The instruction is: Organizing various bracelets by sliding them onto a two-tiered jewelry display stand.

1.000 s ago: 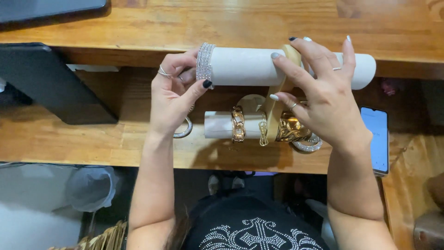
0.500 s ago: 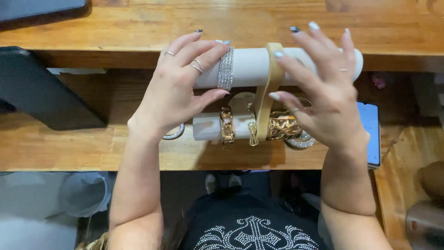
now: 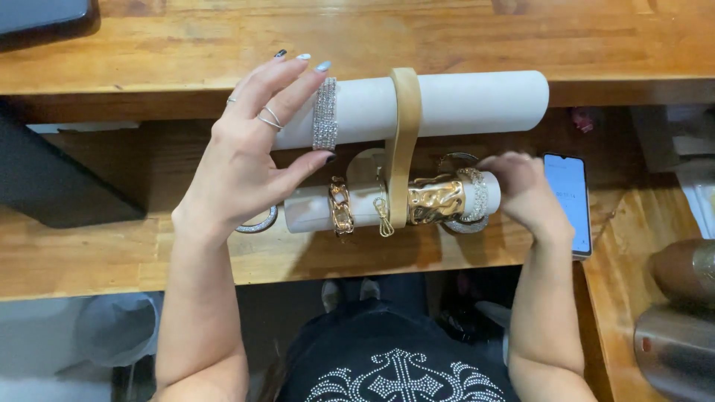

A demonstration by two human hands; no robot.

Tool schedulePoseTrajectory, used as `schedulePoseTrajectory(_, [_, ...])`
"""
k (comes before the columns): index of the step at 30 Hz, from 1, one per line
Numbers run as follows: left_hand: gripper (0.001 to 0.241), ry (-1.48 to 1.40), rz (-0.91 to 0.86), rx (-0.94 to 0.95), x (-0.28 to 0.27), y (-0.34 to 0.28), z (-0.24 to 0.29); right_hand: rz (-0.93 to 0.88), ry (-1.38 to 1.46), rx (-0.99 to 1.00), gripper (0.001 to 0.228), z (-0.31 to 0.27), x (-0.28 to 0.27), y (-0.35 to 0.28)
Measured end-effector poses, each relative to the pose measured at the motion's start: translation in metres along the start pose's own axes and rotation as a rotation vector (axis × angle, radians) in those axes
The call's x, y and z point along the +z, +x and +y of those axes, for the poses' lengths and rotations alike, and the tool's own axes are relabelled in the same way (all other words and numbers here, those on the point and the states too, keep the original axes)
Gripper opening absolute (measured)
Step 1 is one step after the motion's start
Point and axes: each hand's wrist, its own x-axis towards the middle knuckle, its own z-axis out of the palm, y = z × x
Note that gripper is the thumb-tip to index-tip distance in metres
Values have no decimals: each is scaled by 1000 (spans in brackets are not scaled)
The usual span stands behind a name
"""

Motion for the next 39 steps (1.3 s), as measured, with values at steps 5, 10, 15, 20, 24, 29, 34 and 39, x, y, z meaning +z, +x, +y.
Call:
schedulePoseTrajectory(5, [81,39,15,31,-1,-3,-1,-328,95,310,35,18,34,16])
schedulePoseTrajectory(10, [85,40,50,-43,-2,-12,2,-60,-119,-45,24,26,18,16])
schedulePoseTrajectory(15, [76,69,105,-46,-6,-14,-3,413,293,-10,22,22,-46,-29])
schedulePoseTrajectory(20, [69,71,126,-17,-6,-12,-6,652,803,-21,14,-15,-91,-24])
schedulePoseTrajectory(24, [66,46,132,-10,-4,-9,-7,499,583,-215,6,-51,-109,0])
schedulePoseTrajectory(29, [70,34,133,-7,-4,-10,-9,365,443,-249,9,-81,-110,17])
schedulePoseTrajectory(34, [66,-2,144,-8,-4,-12,-10,259,689,-123,24,-93,-105,7])
schedulePoseTrajectory(39, [68,10,140,-19,-3,-15,-11,152,618,-197,57,-86,-94,0])
